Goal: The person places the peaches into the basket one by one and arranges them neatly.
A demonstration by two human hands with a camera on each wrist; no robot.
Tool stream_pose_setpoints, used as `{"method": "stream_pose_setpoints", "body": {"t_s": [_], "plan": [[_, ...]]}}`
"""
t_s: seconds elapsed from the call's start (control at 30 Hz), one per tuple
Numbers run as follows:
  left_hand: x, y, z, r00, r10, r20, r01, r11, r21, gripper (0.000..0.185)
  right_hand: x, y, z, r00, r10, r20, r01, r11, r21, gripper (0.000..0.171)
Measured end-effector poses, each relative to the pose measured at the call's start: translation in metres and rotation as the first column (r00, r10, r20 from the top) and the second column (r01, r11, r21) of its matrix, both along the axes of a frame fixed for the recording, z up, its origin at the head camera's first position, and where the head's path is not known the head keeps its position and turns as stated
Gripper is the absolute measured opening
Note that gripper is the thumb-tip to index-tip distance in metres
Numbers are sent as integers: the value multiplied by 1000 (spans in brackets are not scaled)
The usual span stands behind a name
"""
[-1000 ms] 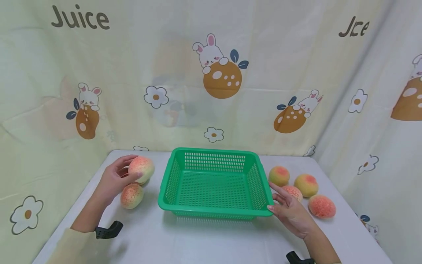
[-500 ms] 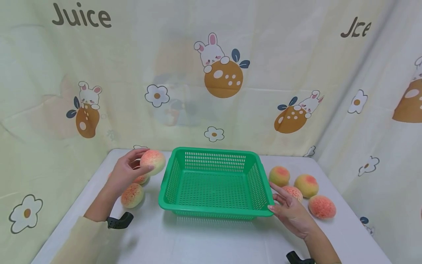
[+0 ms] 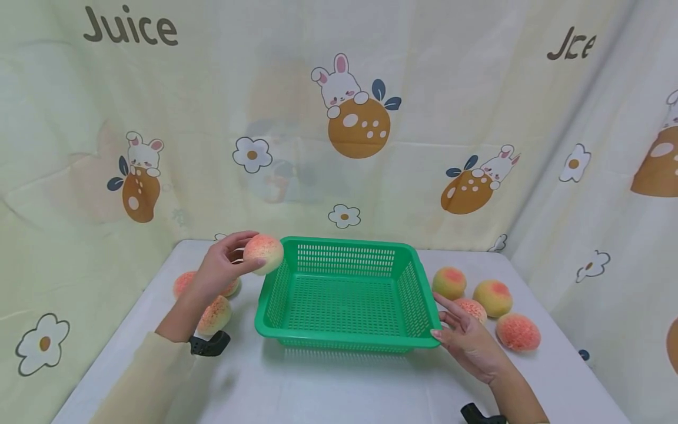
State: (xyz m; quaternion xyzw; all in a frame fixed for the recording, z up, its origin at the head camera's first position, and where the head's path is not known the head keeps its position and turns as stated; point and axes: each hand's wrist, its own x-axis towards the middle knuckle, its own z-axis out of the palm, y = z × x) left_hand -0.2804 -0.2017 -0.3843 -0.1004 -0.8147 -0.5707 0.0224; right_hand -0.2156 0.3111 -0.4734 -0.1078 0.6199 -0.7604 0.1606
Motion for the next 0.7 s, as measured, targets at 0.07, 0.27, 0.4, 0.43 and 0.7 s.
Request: {"method": "stream_pose_setpoints", "body": {"t_s": [0.07,0.27,0.4,0.43,0.7], "plan": [[-4,5,1,1000,-10,1,10,1000,1,68,0,0,0,1000,4,-3,-4,1000,-2,81],[-15,22,3,1000,-28,5,28,999,-16,66,0,0,0,1000,10,-9,-10,1000,-8,80],[-20,32,3,999,-42,14,42,999,-8,65,0,-1,1,1000,6,-6,-6,1000,-5,80],[-21,34,3,999,-45,17,45,999,-3,65,0,-1,1,1000,6,-6,-6,1000,-4,81],[-32,53,4,996,-93,-1,93,996,9,61,2,0,2,1000,14,-17,-15,1000,-15,80]]}}
